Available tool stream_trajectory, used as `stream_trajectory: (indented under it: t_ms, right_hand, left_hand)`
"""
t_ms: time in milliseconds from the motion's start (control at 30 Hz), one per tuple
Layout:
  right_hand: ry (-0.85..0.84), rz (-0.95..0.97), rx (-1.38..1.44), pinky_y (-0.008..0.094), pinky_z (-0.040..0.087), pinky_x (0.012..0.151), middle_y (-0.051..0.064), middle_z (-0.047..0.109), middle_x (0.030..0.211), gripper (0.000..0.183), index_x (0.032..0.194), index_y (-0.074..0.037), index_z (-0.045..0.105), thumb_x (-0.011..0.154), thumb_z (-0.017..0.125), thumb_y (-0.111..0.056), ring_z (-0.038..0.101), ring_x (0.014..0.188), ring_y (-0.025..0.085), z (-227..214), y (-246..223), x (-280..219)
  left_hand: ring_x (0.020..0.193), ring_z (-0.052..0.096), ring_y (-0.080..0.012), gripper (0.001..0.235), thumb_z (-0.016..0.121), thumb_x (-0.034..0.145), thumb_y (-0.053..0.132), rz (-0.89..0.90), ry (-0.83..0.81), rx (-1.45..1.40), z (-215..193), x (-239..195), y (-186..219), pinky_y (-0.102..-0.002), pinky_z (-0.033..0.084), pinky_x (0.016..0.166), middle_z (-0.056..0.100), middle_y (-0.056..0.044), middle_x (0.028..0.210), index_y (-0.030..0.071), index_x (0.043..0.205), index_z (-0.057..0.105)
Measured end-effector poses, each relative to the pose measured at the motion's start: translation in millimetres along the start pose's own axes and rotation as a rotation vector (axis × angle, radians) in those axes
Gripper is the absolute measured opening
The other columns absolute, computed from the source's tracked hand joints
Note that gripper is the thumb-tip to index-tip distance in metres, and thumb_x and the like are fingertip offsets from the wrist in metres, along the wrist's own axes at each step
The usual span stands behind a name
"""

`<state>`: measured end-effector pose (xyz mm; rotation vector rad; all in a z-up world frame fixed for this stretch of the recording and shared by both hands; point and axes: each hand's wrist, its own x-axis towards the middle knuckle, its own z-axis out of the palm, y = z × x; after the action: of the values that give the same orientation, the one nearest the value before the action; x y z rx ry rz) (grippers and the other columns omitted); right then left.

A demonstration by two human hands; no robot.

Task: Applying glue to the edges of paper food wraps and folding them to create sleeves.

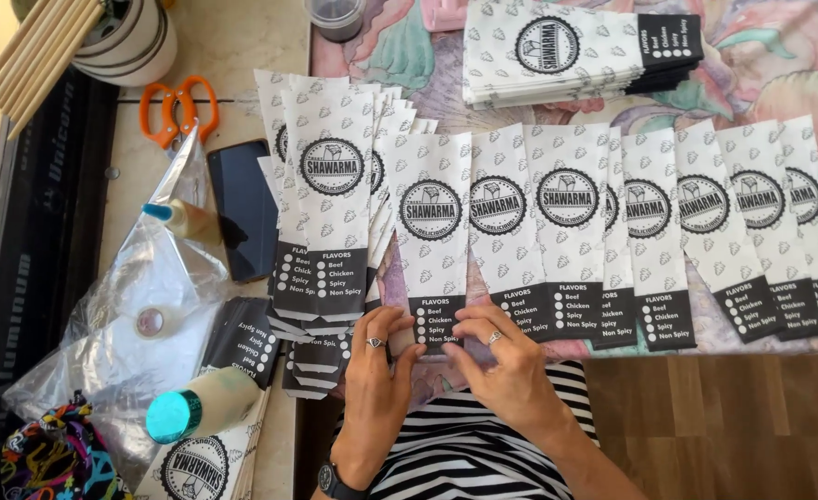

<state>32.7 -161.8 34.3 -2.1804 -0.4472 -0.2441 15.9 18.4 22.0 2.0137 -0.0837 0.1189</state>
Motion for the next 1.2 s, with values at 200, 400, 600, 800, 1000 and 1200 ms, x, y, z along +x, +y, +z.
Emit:
stream_trajectory:
  t_ms: [200,400,600,800,1000,1200]
  right_hand:
    - [-0.090,0.038,0.091,0.034,0.054,0.106,0.011,0.069,0.117,0.016,0.101,-0.003,0.069,0.087,0.073,0.004,0.070,0.113,0.025,-6,13,-6]
    - [0.115,-0.033,0.138,0.037,0.054,0.110,0.015,0.072,0.120,0.021,0.097,0.000,0.069,0.083,0.068,0.015,0.072,0.116,0.027,-11,-1,-9]
    - [0.334,0.069,-0.243,0.034,0.054,0.114,0.017,0.067,0.132,0.033,0.121,-0.002,0.067,0.090,0.075,-0.009,0.064,0.128,0.030,-87,39,-21]
    - [0.466,0.345,-0.588,0.055,0.036,0.116,0.032,0.044,0.155,0.060,0.147,0.008,0.052,0.101,0.068,-0.028,0.042,0.144,0.046,-221,143,-40]
    - [-0.010,0.942,-0.586,0.054,0.002,0.125,0.018,-0.001,0.171,0.085,0.165,-0.023,0.003,0.096,0.028,-0.066,-0.003,0.157,0.039,-254,177,-17]
    - [-0.207,0.944,-0.648,0.055,-0.003,0.127,0.021,-0.020,0.167,0.090,0.162,-0.024,-0.013,0.091,0.009,-0.074,-0.011,0.154,0.042,-190,111,-1]
  left_hand:
    - [0.109,0.072,-0.0197,0.039,0.068,0.091,-0.001,-0.007,-0.016,0.011,-4,0,-3,-0.034,0.061,0.096,0.057,-0.011,0.125,0.007,0.127,0.055]
    - [0.116,0.065,-0.0267,0.034,0.063,0.092,-0.001,0.133,-0.035,0.120,-8,1,-8,-0.038,0.054,0.098,0.063,-0.009,0.125,0.008,0.124,0.060]
    - [0.108,0.070,-0.0201,0.027,0.062,0.093,-0.006,0.286,0.101,0.154,1,-3,5,-0.029,0.061,0.094,0.067,-0.006,0.120,0.011,0.112,0.068]
    - [0.104,0.061,-0.0249,0.028,0.073,0.092,0.007,0.351,0.163,0.203,11,20,10,-0.035,0.056,0.086,0.064,-0.009,0.124,0.006,0.119,0.065]
    - [0.160,-0.006,-0.0335,0.068,0.056,0.093,0.054,-0.173,-0.369,0.632,35,65,40,-0.056,0.000,0.129,0.000,-0.013,0.173,-0.013,0.091,0.068]
    - [0.149,-0.030,-0.0383,0.092,0.024,0.096,0.071,-0.073,-0.322,0.564,91,55,36,-0.056,-0.012,0.123,-0.037,-0.023,0.159,0.017,0.161,-0.013]
